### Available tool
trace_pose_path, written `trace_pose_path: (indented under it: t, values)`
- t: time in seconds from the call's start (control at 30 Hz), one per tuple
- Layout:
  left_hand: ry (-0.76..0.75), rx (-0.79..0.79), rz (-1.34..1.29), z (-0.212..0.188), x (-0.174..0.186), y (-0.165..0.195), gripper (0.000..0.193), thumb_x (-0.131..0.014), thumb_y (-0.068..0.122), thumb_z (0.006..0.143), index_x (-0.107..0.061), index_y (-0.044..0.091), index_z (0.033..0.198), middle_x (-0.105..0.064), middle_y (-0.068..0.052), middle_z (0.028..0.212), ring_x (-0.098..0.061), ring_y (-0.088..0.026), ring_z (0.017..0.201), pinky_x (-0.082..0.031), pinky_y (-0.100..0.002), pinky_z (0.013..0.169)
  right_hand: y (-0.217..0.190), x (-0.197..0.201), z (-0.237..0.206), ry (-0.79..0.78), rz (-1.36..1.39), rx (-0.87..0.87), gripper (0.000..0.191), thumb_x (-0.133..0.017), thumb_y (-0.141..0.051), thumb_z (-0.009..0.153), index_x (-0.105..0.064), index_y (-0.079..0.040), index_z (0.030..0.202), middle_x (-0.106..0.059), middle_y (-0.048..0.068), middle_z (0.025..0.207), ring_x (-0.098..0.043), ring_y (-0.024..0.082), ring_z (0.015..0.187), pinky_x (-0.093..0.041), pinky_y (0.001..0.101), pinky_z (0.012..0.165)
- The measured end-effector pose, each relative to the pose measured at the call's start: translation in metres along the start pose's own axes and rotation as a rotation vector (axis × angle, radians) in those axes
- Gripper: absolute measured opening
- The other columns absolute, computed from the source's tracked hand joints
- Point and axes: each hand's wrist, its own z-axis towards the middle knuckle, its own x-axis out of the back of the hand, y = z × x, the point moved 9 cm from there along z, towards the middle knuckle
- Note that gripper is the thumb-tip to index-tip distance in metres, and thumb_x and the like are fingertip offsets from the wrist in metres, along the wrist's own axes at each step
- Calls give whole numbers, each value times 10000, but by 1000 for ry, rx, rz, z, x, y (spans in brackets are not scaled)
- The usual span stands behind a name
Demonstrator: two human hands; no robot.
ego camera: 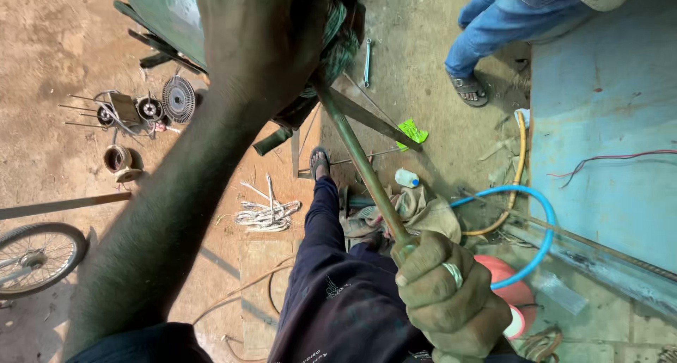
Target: The person uses pliers and a metal rod to cut and pull green insulated wires from a cylindrical metal housing mounted on a stand. The person repeatedly cuts wire bundles and extracts them, handing some to a nearby coworker.
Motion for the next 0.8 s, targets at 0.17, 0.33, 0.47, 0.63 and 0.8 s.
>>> trace_pose_path:
  t: [0.17,0.33,0.47,0.63,0.8]
  values:
    - [171,-300,-119,-12,28,12,165,-707,138,1063,-732,122,1225,-789,-40,1073,-777,-200,985,-615,-383,898,3,45,49,310,145,-107,222,-577,-346,836,-515,-163,727,-481,-12,497,-455,142,451,-439,358,581]
    - [130,-402,-120,-14,40,21,153,-713,114,1064,-735,107,1216,-804,-6,1104,-774,-192,1009,-610,-379,948,40,-1,82,-7,-98,-218,234,-566,-346,916,-543,-152,789,-532,-12,550,-509,154,532,-480,387,634]
    - [80,-468,-241,-15,57,19,146,-746,136,1105,-732,86,1241,-795,-38,1096,-778,-170,1008,-628,-334,954,59,-72,28,-370,-165,-184,240,-605,-206,901,-503,-88,718,-432,-4,618,-506,200,631,-484,419,714]
    - [33,-466,-398,-33,60,-10,151,-797,162,1065,-755,86,1188,-795,-63,1097,-788,-187,995,-646,-348,958,25,-60,9,-231,-65,-262,204,-621,-132,765,-469,-68,645,-454,39,586,-475,207,587,-474,440,696]
    - [12,-325,-455,-45,67,-42,144,-795,173,1033,-781,77,1139,-781,-89,1046,-775,-207,962,-634,-353,915,-97,60,10,341,311,-119,284,-425,-192,936,-401,-186,653,-372,-46,566,-397,141,525,-455,405,759]
